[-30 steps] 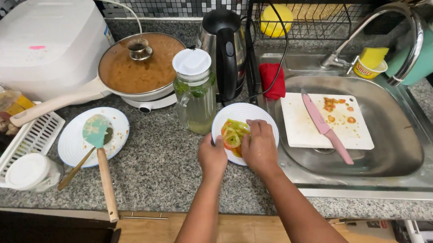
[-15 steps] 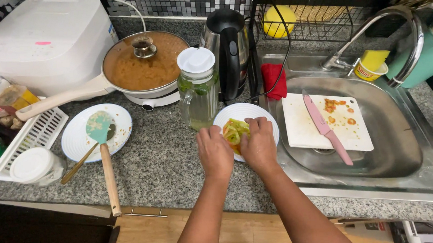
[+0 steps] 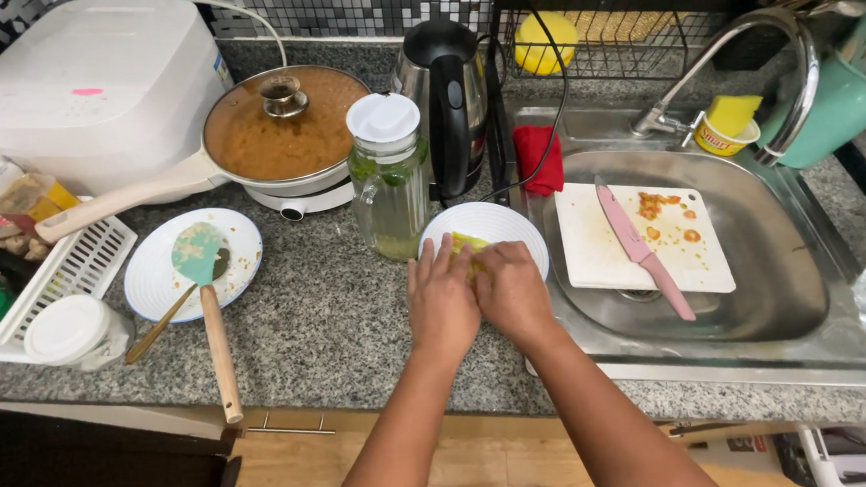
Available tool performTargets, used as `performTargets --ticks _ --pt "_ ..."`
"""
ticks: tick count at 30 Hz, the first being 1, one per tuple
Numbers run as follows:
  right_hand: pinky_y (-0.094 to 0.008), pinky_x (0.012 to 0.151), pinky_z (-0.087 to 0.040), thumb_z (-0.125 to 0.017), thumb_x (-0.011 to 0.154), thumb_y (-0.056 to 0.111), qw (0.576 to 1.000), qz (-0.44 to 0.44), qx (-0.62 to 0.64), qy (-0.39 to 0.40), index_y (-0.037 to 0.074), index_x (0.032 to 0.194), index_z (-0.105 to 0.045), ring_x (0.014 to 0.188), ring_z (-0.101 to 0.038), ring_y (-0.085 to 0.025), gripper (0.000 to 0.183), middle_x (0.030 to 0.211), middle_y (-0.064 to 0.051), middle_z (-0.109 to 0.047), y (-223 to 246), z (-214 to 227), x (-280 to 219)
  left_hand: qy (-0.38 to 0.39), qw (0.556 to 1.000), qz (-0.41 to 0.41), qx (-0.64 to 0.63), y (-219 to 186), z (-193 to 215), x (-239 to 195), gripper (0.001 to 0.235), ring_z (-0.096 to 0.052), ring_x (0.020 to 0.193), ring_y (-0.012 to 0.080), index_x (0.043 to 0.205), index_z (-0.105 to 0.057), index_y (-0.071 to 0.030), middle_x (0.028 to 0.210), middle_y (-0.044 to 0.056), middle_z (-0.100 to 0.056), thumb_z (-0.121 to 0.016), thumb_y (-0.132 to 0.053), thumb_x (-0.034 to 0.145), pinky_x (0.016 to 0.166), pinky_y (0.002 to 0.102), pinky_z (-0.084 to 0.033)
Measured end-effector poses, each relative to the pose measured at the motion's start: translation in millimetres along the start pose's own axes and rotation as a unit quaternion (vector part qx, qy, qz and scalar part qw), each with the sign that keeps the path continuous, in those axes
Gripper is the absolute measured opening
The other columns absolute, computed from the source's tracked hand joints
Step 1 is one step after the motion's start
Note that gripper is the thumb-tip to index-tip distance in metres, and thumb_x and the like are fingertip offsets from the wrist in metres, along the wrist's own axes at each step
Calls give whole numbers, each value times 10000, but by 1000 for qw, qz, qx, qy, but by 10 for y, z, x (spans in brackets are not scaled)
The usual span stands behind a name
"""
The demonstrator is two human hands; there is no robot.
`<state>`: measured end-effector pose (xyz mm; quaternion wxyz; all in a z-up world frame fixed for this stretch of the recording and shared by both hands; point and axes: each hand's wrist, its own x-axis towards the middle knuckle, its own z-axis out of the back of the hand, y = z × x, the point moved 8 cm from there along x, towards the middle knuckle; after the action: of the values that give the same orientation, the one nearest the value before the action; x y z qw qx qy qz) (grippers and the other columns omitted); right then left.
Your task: The person rinses sliced vegetables in a bowl under running water, then transfers them to a plate using a fork and knife. They also handle a cutting board and a spatula during the process.
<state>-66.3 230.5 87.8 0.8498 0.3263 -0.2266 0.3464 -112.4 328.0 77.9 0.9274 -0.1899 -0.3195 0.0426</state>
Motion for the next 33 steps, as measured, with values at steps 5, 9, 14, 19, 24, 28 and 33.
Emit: performTargets --ticks 5,9,14,19,24,28,33 --pt "-477 854 -520 -669 822 35 995 -101 21 -3 19 1011 -747 963 -631 -388 205 999 -188 -690 -11 148 9 70 991 76 -83 80 -113 12 454 -576 1244 353 1317 -667 -31 1335 180 -639 -651 -86 866 1077 476 -443" --pt "-463 882 -540 -647 795 1 998 -57 4 41 69 949 -781 974 -637 -377 216 966 -133 -742 -136 -41 -54 94 989 63 -99 76 -146 70 552 -616 1174 361 1348 -646 9 1238 201 -672 -674 -21 798 1016 431 -506" --pt "-465 834 -546 -681 804 48 996 -78 -8 50 40 957 -769 959 -650 -377 177 971 -151 -728 -34 98 -65 45 996 11 -82 -40 -36 66 529 -610 1149 390 1285 -660 40 1249 214 -665 -693 -30 762 976 463 -494" --pt "-458 856 -549 -700 820 79 992 -107 -21 60 48 957 -765 955 -657 -366 155 959 -156 -721 -119 276 -133 59 995 24 -72 -140 25 57 439 -609 1165 356 1277 -688 -11 1275 165 -677 -662 -62 842 996 444 -500" --pt "-481 849 -539 -714 789 55 995 -72 -66 -23 59 1014 -736 982 -647 -371 227 980 -159 -703 -213 725 -157 43 989 -19 -137 -580 106 197 401 -613 1034 349 1237 -700 -3 1039 139 -672 -651 -49 842 894 474 -515" --pt "-504 756 -507 -713 761 3 987 -94 -103 -84 40 1003 -674 943 -619 -405 247 936 -187 -625 -244 1308 -96 -1 983 -63 -170 -1048 126 329 334 -601 992 358 1154 -695 -5 995 145 -618 -637 -22 826 839 486 -515" --pt "-510 671 -475 -609 786 -106 971 -125 -107 -174 42 888 -559 794 -604 -405 186 870 -162 -586 -694 1720 -260 16 981 -85 -176 -1563 -114 396 164 -605 992 390 944 -559 -37 984 161 -586 -606 37 805 808 507 -519"
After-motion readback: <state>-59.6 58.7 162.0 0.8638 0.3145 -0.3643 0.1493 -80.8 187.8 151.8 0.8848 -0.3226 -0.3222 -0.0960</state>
